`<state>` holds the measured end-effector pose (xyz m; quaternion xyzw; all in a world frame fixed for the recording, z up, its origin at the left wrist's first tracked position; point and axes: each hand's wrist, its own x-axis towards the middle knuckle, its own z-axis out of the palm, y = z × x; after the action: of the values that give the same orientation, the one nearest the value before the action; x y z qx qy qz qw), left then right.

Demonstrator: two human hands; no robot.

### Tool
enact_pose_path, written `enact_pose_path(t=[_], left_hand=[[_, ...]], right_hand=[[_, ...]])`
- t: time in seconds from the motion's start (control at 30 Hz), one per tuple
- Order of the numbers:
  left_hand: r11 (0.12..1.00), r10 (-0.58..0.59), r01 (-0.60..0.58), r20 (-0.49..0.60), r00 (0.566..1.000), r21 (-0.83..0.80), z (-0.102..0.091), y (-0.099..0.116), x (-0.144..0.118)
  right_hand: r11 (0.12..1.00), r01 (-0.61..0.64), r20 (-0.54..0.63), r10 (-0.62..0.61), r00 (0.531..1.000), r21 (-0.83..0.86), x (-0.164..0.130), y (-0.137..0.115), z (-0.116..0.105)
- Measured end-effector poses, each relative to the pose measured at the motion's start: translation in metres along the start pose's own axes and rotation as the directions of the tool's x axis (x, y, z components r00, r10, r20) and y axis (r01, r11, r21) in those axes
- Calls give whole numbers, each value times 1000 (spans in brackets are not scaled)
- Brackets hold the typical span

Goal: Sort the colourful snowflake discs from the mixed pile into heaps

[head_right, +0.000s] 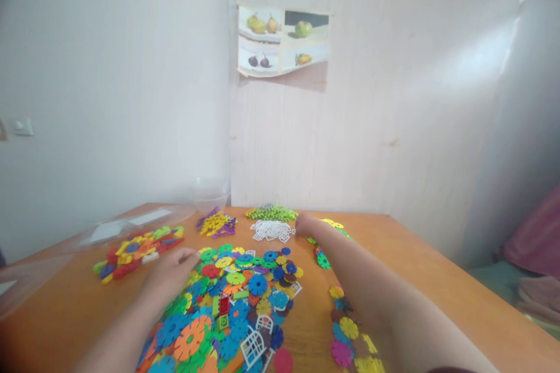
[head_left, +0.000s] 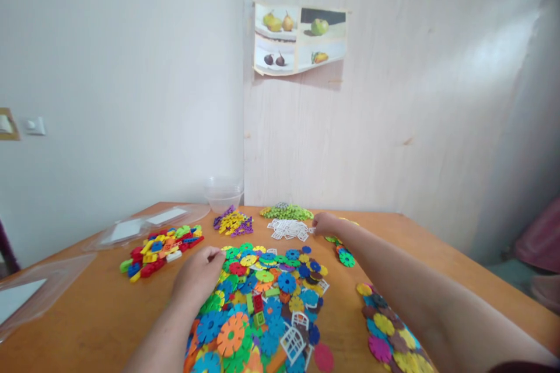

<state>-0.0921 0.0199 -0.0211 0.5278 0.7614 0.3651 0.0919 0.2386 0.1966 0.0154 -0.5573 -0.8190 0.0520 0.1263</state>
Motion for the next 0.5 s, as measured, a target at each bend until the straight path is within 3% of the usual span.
enact_pose_path(t=[0.23,0.37,0.5], left_hand=[[1000,20,-20,16,1000,-1,0,-2,0],[1000,13,-13,24,1000,-3,-2,1,-3],[1000,9,-9,25,1000,-19,-4,3,-5]], right_hand=[[985,-107,292,144,946,-137,34,11,2],[985,-127,340,160,927,-119,35,15,1],[987,-150,291,162,943,-64,29,8,-5]])
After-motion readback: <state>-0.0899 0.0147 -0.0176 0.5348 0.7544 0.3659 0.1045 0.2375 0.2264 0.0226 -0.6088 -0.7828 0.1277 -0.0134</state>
